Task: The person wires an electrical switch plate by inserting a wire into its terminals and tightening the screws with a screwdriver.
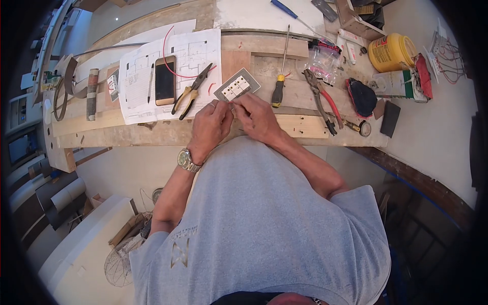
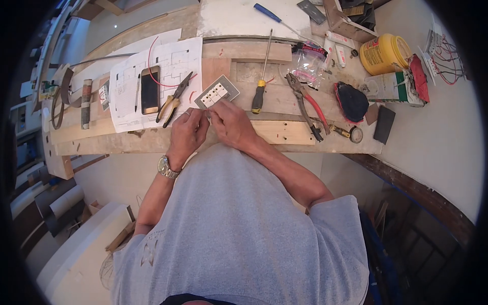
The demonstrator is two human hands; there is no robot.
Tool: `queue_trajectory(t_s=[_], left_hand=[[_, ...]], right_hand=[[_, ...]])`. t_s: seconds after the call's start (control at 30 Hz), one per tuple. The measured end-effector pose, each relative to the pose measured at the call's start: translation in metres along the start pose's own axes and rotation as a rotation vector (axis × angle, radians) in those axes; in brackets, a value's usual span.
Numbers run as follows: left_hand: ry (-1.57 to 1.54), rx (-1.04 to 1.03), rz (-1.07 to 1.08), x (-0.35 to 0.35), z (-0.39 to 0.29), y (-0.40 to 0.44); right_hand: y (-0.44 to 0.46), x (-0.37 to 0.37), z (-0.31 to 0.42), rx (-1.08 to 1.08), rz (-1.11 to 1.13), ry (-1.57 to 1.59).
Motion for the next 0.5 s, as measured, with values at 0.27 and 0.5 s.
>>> queue_trajectory(t_s=[0.27, 0.5], left_hand=[[-0.234, 0.254, -0.037, 0.005, -0.006, 0.000], [-1.066, 1.055, 0.374, -0.016, 0.020, -0.039]], right_hand=[[0.020, 0.032, -0.021, -0.037, 0.059, -0.077], [0.029, 0.027, -0.085, -0.254, 0.006, 0.038]])
Point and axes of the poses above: each hand's wrist, its own y-axis towards the middle knuckle, its own x-axis out of the back of the hand, z = x × y, the point moved 1 cm from there along y, towards the middle knuckle, and after that the axes turned 9 degrees about x, right-handed, at the moved point
